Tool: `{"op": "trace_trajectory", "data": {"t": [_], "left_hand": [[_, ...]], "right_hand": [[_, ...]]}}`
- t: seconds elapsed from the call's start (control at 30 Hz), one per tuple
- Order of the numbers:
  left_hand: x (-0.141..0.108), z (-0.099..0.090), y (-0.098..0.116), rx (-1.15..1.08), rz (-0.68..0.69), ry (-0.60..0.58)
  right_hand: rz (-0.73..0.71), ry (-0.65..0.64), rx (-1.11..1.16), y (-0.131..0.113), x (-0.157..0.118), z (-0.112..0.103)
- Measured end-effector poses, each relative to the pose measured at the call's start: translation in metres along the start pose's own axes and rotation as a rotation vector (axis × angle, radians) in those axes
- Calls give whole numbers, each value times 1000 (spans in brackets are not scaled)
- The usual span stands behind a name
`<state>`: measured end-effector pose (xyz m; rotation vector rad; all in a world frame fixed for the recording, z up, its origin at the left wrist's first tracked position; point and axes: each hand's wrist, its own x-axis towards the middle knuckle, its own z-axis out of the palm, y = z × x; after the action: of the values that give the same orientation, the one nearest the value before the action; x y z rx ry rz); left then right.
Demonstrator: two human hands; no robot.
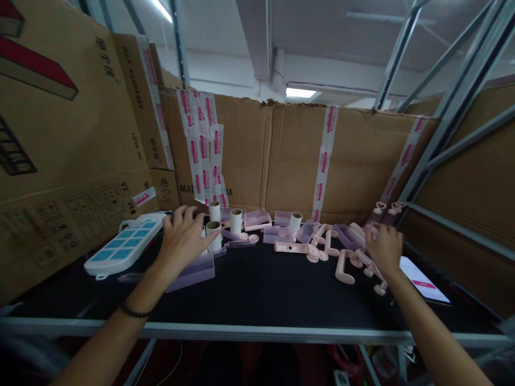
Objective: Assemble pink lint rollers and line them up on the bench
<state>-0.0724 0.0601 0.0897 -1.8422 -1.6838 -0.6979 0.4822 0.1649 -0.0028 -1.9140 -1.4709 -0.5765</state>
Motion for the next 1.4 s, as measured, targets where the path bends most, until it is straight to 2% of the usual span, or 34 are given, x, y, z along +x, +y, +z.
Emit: {"op": "trace_trajectory", "data": {"t": [0.1,0.23,0.33,0.4,0.47,0.57,0.67,0.77,0.83,0.9,1.03,1.13,1.3,1.37,1.4], "left_hand": [[24,8,-3,62,9,-217],[43,15,-7,82,8,-403],[47,17,-5,53,19,-432],[49,14,-3,5,14,-377],[54,5,0,-59,-10,-259],[61,-23,6,-170,-126,-51],[59,-53,20,-431,-206,113],[38,-62,46,-723,-126,161],[18,-54,67,-919,-70,98],[-3,-38,88,-1079,-42,4],[-34,-3,116,-1181,-88,-125],[-46,14,123,-1213,-135,-159],[-60,30,127,-1191,-185,-182],[-64,33,128,-1185,-199,-191],[-66,35,129,-1184,-198,-196]], "right_hand": [[-83,127,72,-37,-20,-25],[-322,54,157,-83,-62,-55],[-374,-29,98,-101,-92,-61],[-392,-95,28,-107,-105,-58],[-402,-151,-50,-112,-111,-52],[-414,-207,-142,-119,-113,-47],[-438,-235,-147,-125,-117,-49],[-439,-240,-84,-134,-132,-57],[-437,-253,-6,-141,-148,-65],[-434,-276,99,-149,-167,-74],[-475,-332,347,-165,-205,-97],[-567,-330,490,-172,-229,-110],[-709,-177,676,-171,-251,-119],[-659,-120,774,-176,-245,-125],[-581,-106,831,-180,-238,-129]]}}
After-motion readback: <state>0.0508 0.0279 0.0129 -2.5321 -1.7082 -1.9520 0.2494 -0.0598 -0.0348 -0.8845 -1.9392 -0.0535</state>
